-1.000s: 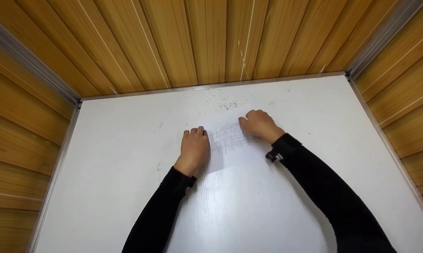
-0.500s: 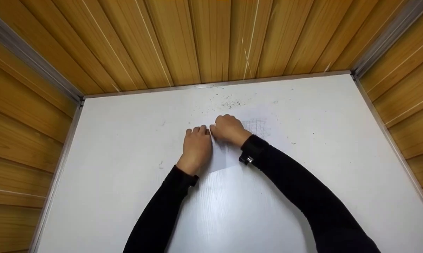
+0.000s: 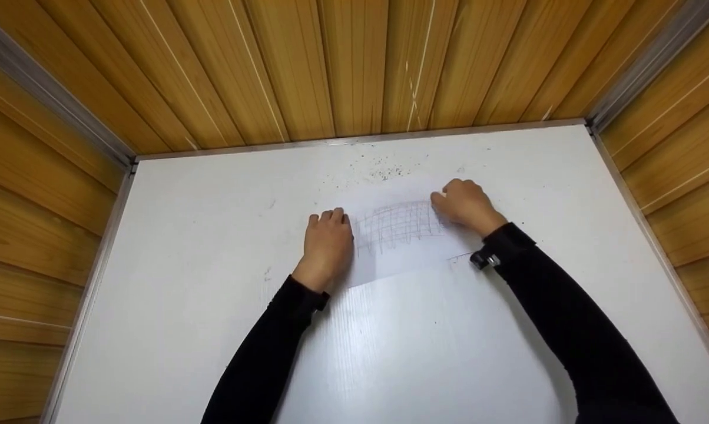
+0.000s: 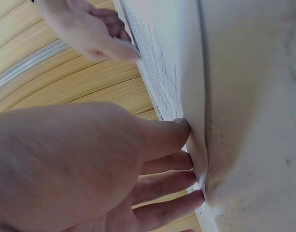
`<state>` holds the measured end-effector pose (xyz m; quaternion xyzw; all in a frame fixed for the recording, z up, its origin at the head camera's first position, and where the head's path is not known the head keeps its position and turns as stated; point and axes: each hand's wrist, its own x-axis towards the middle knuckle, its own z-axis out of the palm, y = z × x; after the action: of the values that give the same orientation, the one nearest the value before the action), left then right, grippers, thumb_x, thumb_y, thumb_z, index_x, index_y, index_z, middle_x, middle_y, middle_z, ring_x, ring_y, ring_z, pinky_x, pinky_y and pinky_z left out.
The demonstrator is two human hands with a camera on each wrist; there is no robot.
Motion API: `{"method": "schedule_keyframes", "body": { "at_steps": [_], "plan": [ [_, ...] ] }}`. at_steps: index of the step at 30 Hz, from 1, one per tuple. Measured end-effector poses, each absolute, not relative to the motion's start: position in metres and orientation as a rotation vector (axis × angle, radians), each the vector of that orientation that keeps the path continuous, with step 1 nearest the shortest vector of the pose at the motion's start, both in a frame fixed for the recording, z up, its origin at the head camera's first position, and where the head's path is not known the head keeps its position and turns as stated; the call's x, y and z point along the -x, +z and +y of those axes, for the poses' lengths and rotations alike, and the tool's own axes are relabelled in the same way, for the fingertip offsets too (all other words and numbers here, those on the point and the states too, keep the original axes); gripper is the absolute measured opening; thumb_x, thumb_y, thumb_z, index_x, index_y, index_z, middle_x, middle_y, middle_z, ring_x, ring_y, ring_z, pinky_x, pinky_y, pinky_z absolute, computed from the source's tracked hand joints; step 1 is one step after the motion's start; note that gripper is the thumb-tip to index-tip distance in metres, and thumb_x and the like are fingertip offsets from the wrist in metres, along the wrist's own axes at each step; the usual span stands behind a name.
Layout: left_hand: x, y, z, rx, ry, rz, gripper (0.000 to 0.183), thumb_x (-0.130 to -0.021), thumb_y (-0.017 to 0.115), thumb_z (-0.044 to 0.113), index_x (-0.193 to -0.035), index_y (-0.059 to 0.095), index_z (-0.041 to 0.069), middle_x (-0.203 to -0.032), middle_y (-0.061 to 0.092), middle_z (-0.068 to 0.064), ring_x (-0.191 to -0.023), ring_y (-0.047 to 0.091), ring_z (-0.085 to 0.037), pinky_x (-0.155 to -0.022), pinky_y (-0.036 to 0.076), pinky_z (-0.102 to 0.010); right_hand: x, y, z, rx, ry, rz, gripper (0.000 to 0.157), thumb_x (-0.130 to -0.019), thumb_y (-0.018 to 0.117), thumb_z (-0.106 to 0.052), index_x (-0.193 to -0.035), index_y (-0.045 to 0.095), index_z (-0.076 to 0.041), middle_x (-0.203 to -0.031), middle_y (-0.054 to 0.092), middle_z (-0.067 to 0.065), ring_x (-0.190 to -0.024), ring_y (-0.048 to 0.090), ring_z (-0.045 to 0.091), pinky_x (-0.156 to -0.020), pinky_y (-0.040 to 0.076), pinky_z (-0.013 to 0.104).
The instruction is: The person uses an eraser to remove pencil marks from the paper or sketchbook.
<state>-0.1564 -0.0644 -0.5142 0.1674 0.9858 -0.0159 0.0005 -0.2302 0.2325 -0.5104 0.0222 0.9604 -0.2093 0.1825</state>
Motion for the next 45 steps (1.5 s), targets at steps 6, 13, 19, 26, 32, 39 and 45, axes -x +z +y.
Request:
{"method": "schedule_keyframes", "body": {
  "at_steps": [6,13,19,26,32,39,45],
  "plan": [
    [0.160,-0.515,-0.066,-0.542,-0.025,3.081,0.037,-0.109,0.067,0.022,-0.135,0.075,-0.002,-0.129,0.072,-0.013,-0.126,0.071,-0.034,-0.108,0.055,-0.050,0.232,-0.502,0.244,-0.052,-0.500,2.714,0.059,-0.112,0.044,-0.037,-0.127,0.069,0.015,-0.122,0.070,0.034,-0.100,0.062,0.041,-0.092,0.056,0.055],
    [0.162,-0.518,-0.068,-0.562,0.011,3.060,0.035,-0.109,0.066,0.021,-0.134,0.075,-0.003,-0.132,0.072,-0.014,-0.127,0.070,-0.035,-0.111,0.053,-0.050,0.235,-0.498,0.205,-0.002,-0.582,2.717,0.055,-0.114,0.045,-0.038,-0.118,0.071,0.010,-0.112,0.071,0.026,-0.094,0.062,0.037,-0.090,0.056,0.053],
    [0.162,-0.520,-0.068,-0.575,0.004,3.087,0.033,-0.109,0.066,0.019,-0.132,0.076,-0.003,-0.129,0.072,-0.013,-0.124,0.071,-0.034,-0.109,0.054,-0.049,0.230,-0.501,0.142,0.103,-0.631,2.679,0.055,-0.114,0.048,-0.043,-0.123,0.072,0.006,-0.119,0.074,0.025,-0.103,0.069,0.038,-0.100,0.059,0.055],
    [0.160,-0.522,-0.068,-0.566,0.034,3.106,0.032,-0.109,0.056,0.008,-0.132,0.076,-0.002,-0.123,0.071,-0.012,-0.117,0.071,-0.034,-0.104,0.053,-0.048,0.236,-0.520,0.085,0.237,-0.518,2.682,0.049,-0.112,0.050,-0.041,-0.105,0.076,0.000,-0.114,0.077,0.024,-0.101,0.074,0.039,-0.092,0.062,0.053],
    [0.159,-0.521,-0.067,-0.551,-0.005,3.123,0.032,-0.109,0.055,0.009,-0.129,0.077,-0.001,-0.121,0.071,-0.012,-0.117,0.072,-0.034,-0.102,0.054,-0.047,0.251,-0.551,0.096,0.273,-0.515,2.759,0.045,-0.106,0.054,-0.043,-0.088,0.075,-0.007,-0.106,0.077,0.023,-0.093,0.073,0.040,-0.082,0.062,0.054],
    [0.159,-0.519,-0.068,-0.523,-0.040,3.091,0.032,-0.109,0.065,0.019,-0.132,0.076,0.000,-0.127,0.072,-0.011,-0.124,0.071,-0.033,-0.104,0.055,-0.047,0.231,-0.520,0.158,0.119,-0.590,2.751,0.053,-0.111,0.051,-0.040,-0.115,0.076,0.007,-0.120,0.075,0.029,-0.108,0.071,0.045,-0.100,0.059,0.059],
    [0.159,-0.519,-0.068,-0.526,-0.065,3.105,0.034,-0.108,0.069,0.021,-0.134,0.076,0.000,-0.129,0.073,-0.011,-0.126,0.072,-0.033,-0.106,0.056,-0.048,0.232,-0.514,0.228,-0.030,-0.583,2.713,0.064,-0.112,0.047,-0.040,-0.145,0.064,0.012,-0.150,0.062,0.037,-0.139,0.060,0.054,-0.121,0.048,0.064]
  ]
}}
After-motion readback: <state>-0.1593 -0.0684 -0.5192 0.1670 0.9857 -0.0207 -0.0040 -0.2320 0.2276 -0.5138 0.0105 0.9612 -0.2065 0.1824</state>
